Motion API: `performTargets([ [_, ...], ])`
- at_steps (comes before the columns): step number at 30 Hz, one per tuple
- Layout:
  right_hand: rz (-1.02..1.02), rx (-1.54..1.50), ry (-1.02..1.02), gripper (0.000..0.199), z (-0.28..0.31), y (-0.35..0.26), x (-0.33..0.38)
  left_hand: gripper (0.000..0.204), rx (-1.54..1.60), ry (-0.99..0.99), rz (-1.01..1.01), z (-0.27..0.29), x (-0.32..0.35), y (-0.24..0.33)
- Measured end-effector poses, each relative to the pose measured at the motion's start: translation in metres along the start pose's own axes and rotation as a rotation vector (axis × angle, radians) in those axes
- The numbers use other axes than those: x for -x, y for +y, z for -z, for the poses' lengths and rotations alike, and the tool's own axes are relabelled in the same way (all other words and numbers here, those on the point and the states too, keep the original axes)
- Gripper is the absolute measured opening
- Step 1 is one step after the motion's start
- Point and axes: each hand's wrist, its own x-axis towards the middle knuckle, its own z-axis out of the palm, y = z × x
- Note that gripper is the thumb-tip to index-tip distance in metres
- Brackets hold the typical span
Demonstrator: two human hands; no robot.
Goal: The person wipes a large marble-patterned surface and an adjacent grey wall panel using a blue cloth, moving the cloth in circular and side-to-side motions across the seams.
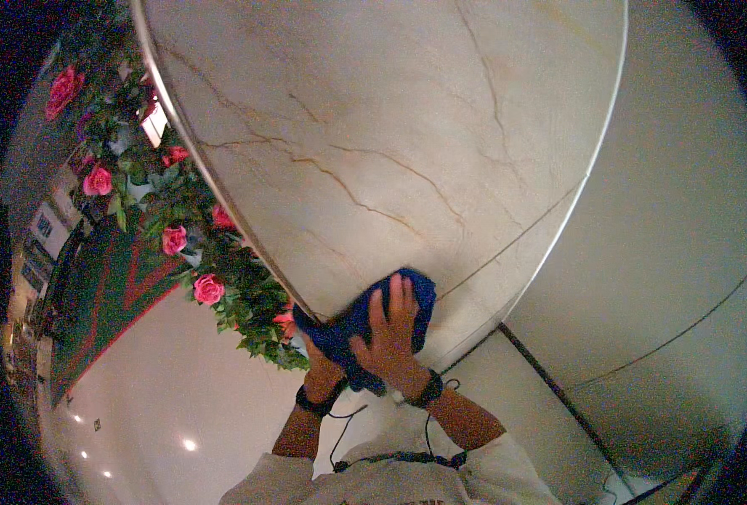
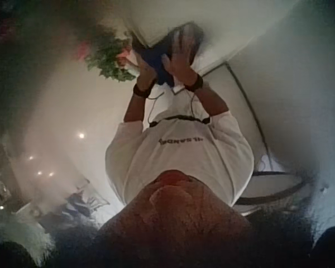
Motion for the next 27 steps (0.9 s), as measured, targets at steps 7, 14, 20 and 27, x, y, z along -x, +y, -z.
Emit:
performTargets([
  [7,0.071,0.019,0.081,0.062,0.020,0.009,-0.049,0.053,-0.328,0.228,-0.523,-0.028,-0.036,0.104],
  [14,-0.097,0.001,0.062,0.065,0.010,0.014,-0.014,0.049,-0.551,0.254,-0.472,-0.004,0.004,0.057],
  [20,0.035,0.028,0.042,0.063,0.037,0.014,-0.061,0.068,-0.215,0.079,-0.234,-0.020,-0.020,0.095],
  [27,-0.156,-0.013,0.060,0.065,0.008,0.010,-0.009,0.072,-0.265,0.029,-0.094,-0.017,0.014,0.067],
])
